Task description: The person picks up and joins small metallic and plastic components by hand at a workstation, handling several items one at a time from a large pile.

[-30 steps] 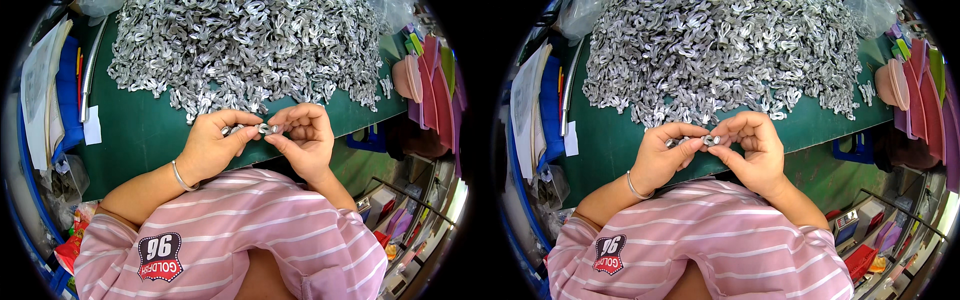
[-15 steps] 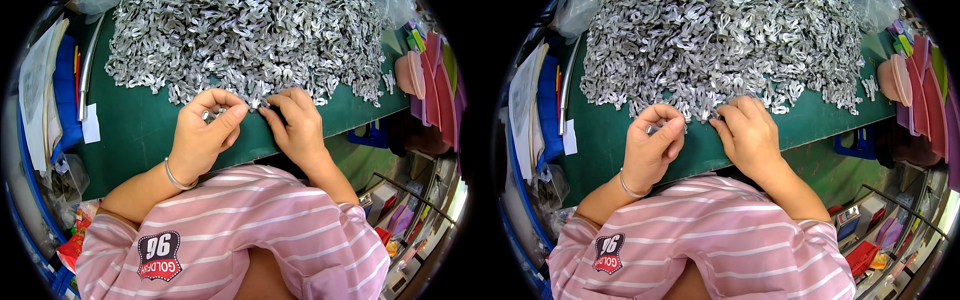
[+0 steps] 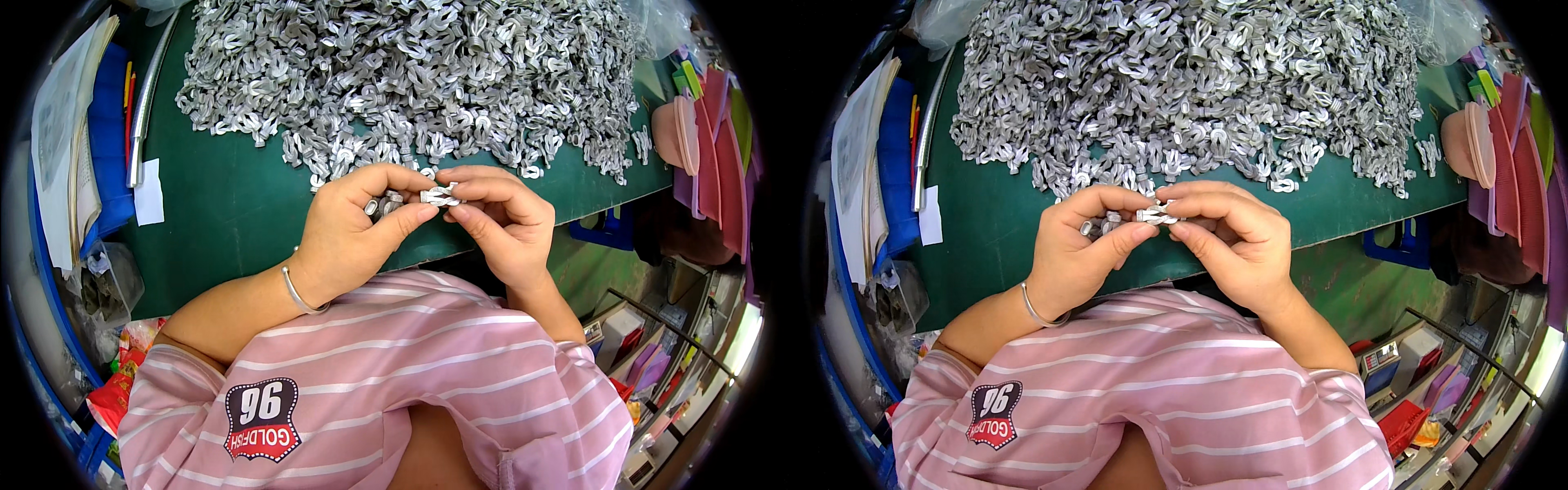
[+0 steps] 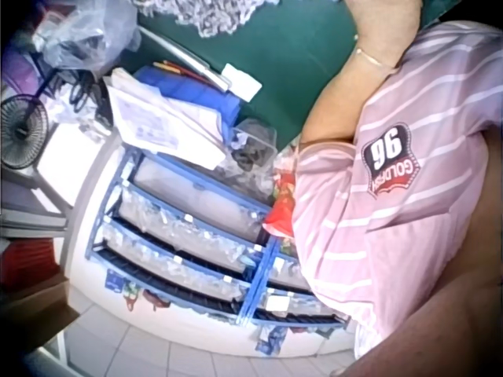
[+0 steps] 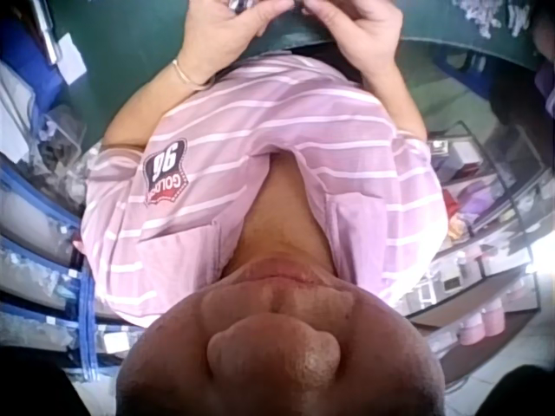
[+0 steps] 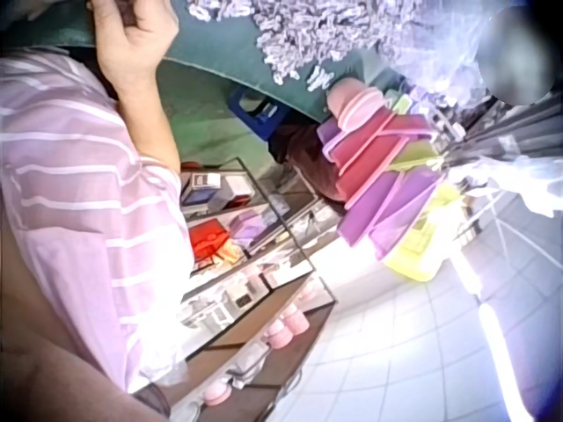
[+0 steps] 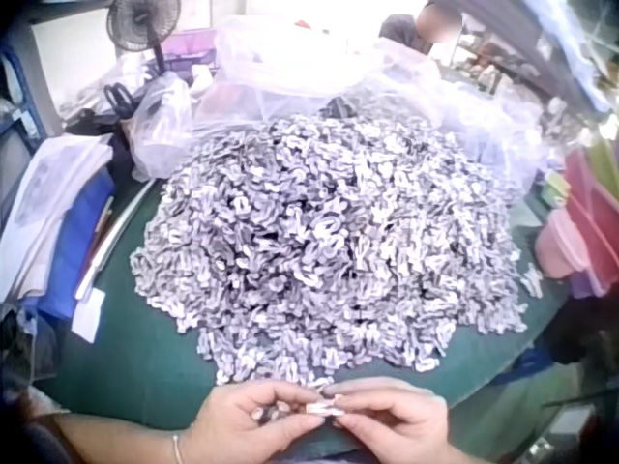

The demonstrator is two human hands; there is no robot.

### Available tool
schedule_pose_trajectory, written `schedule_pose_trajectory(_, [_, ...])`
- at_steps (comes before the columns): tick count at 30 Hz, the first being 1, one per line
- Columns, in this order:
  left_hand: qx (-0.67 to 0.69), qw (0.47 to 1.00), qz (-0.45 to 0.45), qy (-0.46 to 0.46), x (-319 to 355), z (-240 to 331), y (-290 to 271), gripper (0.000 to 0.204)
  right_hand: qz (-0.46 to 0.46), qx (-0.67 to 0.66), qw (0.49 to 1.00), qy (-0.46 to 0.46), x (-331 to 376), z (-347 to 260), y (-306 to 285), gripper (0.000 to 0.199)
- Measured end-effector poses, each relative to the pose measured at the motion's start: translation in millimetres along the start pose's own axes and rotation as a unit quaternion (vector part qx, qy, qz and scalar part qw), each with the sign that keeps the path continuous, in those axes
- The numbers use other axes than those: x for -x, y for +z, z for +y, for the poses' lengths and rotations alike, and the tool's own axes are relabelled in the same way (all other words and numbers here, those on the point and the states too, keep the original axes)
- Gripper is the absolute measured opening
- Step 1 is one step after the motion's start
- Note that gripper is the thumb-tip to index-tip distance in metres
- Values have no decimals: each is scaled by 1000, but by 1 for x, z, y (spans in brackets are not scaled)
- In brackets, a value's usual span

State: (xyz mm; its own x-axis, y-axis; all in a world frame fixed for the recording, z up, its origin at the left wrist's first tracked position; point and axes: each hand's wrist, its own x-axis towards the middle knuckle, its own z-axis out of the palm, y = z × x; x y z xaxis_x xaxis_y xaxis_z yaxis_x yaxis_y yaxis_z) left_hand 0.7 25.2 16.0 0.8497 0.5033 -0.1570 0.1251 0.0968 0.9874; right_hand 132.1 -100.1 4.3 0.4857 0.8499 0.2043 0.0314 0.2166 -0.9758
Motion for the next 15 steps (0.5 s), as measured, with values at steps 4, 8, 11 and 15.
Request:
schedule_pose_trajectory(4, [-83,989,13,124,-3,-8,-4,15,46,-108,984,132,0,-6,-1,13])
schedule_pose_trajectory(8, [-68,987,-11,143,-2,-4,-5,14,-23,-179,978,108,1,5,-7,9])
schedule_pose_trajectory(11, [-38,990,-17,133,0,-2,-4,14,-37,-156,985,71,0,12,-6,7])
schedule_pose_trajectory(15, [-17,993,-9,117,1,-2,-3,16,-20,-83,996,32,2,12,-6,15])
